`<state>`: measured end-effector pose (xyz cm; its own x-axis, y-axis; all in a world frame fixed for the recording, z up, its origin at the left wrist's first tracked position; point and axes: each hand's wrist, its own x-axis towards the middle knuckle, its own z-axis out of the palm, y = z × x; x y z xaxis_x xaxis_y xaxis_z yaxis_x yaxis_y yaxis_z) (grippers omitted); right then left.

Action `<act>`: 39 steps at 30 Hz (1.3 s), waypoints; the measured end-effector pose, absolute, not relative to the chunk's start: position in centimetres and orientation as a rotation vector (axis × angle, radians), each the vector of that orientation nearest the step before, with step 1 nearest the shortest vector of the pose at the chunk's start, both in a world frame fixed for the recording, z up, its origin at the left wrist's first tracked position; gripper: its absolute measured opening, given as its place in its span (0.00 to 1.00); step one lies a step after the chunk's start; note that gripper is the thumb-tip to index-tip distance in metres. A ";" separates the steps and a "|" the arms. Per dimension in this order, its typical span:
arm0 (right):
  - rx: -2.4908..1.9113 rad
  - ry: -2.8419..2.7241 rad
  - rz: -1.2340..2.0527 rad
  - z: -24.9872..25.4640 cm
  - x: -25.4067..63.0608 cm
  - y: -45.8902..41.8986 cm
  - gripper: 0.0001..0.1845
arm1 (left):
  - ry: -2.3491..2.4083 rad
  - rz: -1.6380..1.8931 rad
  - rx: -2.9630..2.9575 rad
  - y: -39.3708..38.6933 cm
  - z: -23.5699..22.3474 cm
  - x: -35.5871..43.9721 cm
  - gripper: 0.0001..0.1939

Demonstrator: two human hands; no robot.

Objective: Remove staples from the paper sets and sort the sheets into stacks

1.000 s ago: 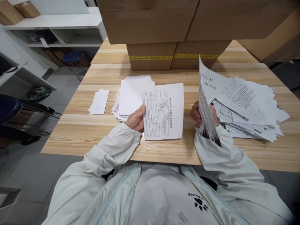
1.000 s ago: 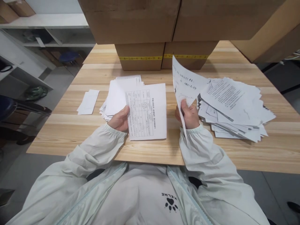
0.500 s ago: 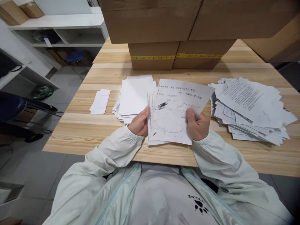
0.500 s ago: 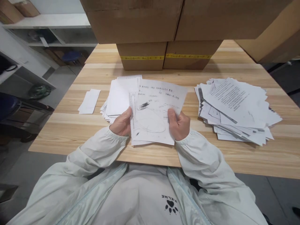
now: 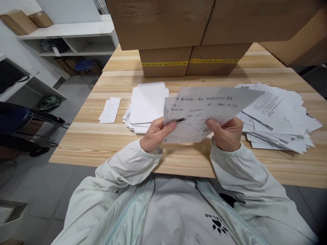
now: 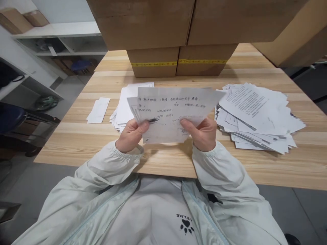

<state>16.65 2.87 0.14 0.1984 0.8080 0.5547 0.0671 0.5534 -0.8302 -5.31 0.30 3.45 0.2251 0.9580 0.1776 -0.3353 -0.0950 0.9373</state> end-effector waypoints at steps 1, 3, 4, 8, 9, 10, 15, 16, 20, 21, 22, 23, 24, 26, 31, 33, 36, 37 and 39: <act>-0.858 -1.284 0.552 0.3 16.8 2.5 0.11 | 0.728 1.258 1.220 0.2 3.7 -5.2 0.17; -0.840 -1.304 0.463 0.2 17.1 1.9 0.08 | 0.771 1.263 1.276 0.1 4.0 -4.9 0.17; -0.836 -1.323 0.466 0.1 17.2 1.7 0.08 | 0.792 1.273 1.279 0.1 4.0 -4.7 0.17; -0.849 -1.337 0.608 -0.6 17.3 1.4 0.13 | 0.845 1.304 1.192 0.3 3.8 -4.0 0.18; -0.842 -1.317 0.629 -0.7 17.2 1.5 0.15 | 0.848 1.301 1.181 0.4 3.8 -3.8 0.18; -0.831 -1.288 0.643 -0.7 17.1 1.5 0.16 | 0.847 1.292 1.178 0.5 3.8 -3.6 0.18; -0.740 -1.149 0.668 0.0 17.1 1.8 0.15 | 0.809 1.251 1.249 0.8 5.1 -2.6 0.21; -0.733 -1.127 0.664 0.1 17.2 1.8 0.15 | 0.803 1.237 1.274 0.9 5.5 -2.4 0.21; -0.773 -1.078 0.647 0.4 17.5 1.9 0.13 | 0.753 1.206 1.317 1.1 6.2 -1.3 0.21; -0.781 -1.069 0.643 0.5 17.6 1.9 0.14 | 0.737 1.207 1.312 1.1 6.4 -1.1 0.21; -0.784 -1.060 0.637 0.5 17.6 1.9 0.15 | 0.726 1.209 1.304 1.1 6.5 -0.8 0.20; -0.782 -1.049 0.631 0.6 17.7 1.9 0.16 | 0.720 1.215 1.296 1.1 6.6 -0.6 0.20; -0.776 -1.041 0.623 0.6 17.8 1.9 0.17 | 0.719 1.225 1.289 1.1 6.7 -0.5 0.20; -0.767 -1.046 0.605 0.6 18.1 2.0 0.17 | 0.728 1.246 1.291 1.0 7.0 -0.3 0.19; -0.815 -1.089 0.609 0.1 18.7 2.1 0.14 | 0.789 1.254 1.292 0.9 6.9 -0.3 0.19; -0.818 -1.091 0.609 0.1 18.6 2.1 0.14 | 0.803 1.255 1.276 0.9 6.9 -0.2 0.20; -0.803 -1.090 0.601 0.5 18.3 1.8 0.13 | 0.825 1.281 1.276 0.7 7.1 0.1 0.19; -0.797 -1.088 0.598 0.7 18.2 1.6 0.12 | 0.836 1.306 1.280 0.7 7.3 0.3 0.18; -0.774 -1.081 0.596 1.1 17.9 1.4 0.12 | 0.862 1.376 1.295 0.6 7.6 0.5 0.17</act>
<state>17.85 1.41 1.10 0.3637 0.7561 0.5441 -0.0573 0.6012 -0.7971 0.52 0.59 7.57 0.0925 0.9637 0.2504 -0.1957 -0.2290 0.9536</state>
